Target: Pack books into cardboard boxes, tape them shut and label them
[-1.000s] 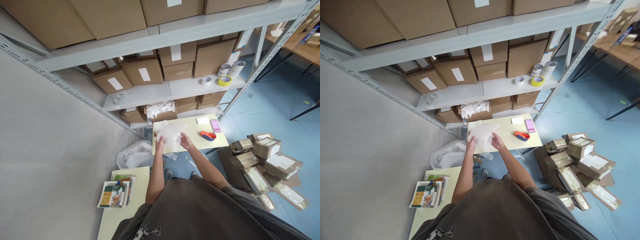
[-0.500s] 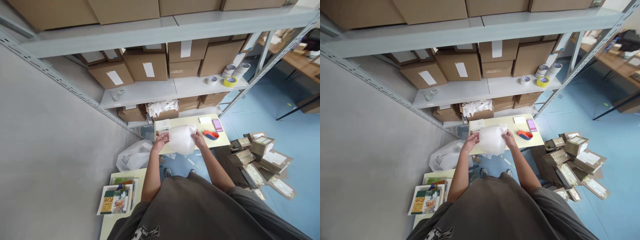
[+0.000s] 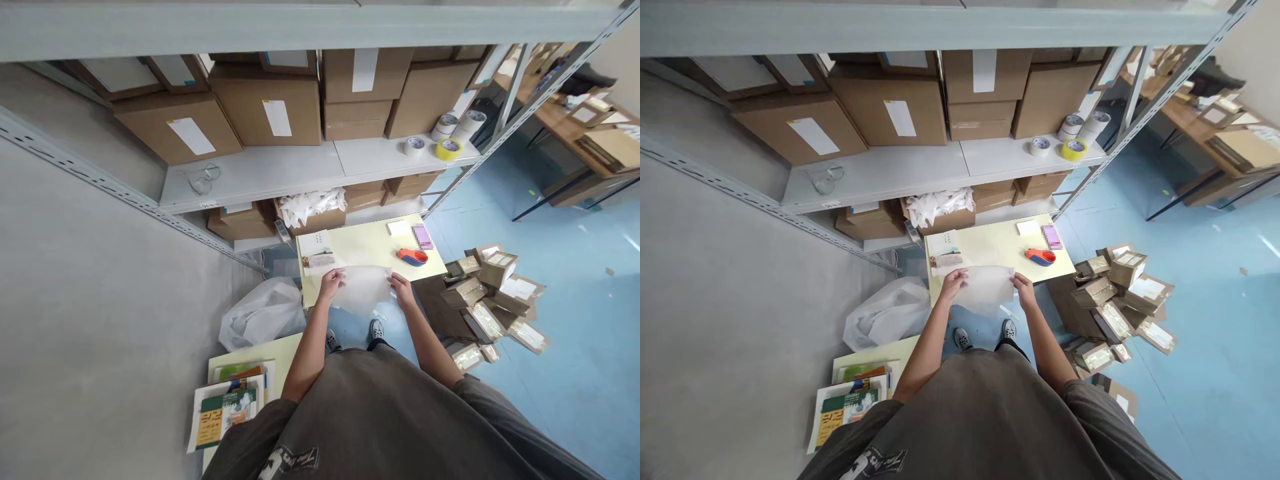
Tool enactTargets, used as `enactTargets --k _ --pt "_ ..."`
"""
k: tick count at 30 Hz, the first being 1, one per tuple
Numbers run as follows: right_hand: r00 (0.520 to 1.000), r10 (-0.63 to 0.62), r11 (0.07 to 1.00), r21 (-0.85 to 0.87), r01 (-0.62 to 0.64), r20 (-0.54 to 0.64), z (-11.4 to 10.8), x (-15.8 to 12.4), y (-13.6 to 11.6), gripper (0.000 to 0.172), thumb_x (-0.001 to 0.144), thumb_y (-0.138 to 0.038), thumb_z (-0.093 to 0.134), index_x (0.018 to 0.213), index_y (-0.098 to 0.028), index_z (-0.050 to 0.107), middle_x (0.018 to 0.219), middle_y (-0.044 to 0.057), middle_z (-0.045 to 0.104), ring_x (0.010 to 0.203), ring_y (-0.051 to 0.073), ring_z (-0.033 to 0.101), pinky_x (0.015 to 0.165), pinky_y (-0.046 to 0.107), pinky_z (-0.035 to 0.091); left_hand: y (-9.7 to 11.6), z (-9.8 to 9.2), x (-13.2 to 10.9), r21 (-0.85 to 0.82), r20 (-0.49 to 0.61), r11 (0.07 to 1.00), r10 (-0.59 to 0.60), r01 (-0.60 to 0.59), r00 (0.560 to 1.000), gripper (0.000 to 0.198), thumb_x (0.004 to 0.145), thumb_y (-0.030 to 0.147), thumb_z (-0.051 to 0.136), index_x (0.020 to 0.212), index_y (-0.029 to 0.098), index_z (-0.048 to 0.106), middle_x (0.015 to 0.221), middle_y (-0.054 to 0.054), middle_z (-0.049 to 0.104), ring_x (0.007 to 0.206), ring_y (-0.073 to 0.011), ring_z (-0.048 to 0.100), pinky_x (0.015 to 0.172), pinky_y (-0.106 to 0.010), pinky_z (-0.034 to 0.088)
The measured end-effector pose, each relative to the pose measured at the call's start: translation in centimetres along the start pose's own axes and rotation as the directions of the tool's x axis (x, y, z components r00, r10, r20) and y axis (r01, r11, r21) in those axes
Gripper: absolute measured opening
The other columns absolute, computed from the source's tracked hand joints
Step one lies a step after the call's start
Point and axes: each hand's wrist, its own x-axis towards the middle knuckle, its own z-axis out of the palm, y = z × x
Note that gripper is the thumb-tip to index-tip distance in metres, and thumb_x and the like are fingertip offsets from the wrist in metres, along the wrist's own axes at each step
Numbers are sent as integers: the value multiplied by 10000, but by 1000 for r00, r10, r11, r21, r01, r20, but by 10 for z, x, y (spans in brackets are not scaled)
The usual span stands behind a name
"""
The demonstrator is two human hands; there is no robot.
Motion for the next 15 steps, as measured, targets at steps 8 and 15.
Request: enactTargets --k 8,15 --pt "930 -351 846 -387 366 111 -53 56 -30 533 875 -407 617 1341 -197 767 1504 122 682 1478 373 548 1235 563 435 -18 25 -2 192 321 933 -352 303 879 997 566 226 1031 1469 122 623 944 -84 803 896 -212 752 884 -327 531" --pt "598 -640 243 -612 753 483 -97 64 -36 687 917 -108 467 1601 -153 504 1743 142 394 1654 345 266 1271 676 361 -11 5 9 -35 27 967 -250 251 968 837 629 195 932 1421 187 660 905 -32 772 765 -135 721 717 -233 495"
